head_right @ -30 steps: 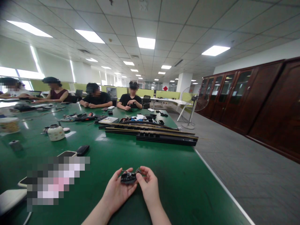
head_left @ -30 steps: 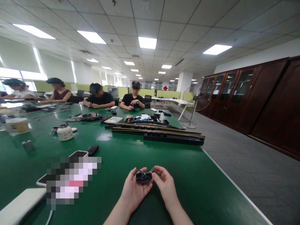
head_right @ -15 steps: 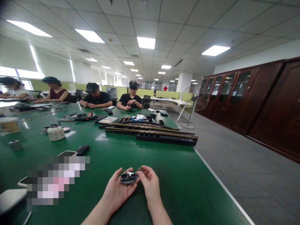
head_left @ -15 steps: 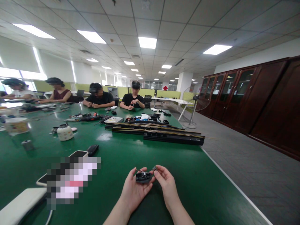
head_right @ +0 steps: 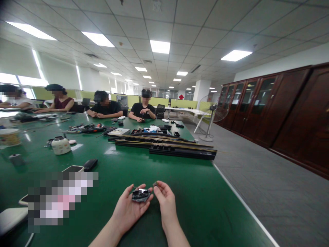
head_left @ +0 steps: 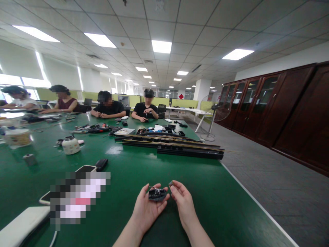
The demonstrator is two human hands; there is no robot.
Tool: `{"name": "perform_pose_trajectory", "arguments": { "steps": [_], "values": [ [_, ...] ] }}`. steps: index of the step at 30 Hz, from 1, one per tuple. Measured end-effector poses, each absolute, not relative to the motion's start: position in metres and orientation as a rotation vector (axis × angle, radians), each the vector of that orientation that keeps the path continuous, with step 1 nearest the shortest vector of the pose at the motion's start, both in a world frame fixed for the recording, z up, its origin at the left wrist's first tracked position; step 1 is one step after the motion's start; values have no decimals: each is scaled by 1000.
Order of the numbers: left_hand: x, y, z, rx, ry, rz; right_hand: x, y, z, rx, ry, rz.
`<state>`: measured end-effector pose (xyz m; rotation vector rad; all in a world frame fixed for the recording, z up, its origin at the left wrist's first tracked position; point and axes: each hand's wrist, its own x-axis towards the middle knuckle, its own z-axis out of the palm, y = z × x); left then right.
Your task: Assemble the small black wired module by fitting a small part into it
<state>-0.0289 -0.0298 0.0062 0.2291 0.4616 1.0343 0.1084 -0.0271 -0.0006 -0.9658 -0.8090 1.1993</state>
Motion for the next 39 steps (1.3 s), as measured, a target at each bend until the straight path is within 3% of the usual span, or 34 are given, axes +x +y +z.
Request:
{"name": "perform_pose_trajectory", "arguments": {
  "steps": [39],
  "values": [
    [-27, -30, 6, 229, 482, 1041, 109, -32, 7, -907, -610, 1361]
  ]
}}
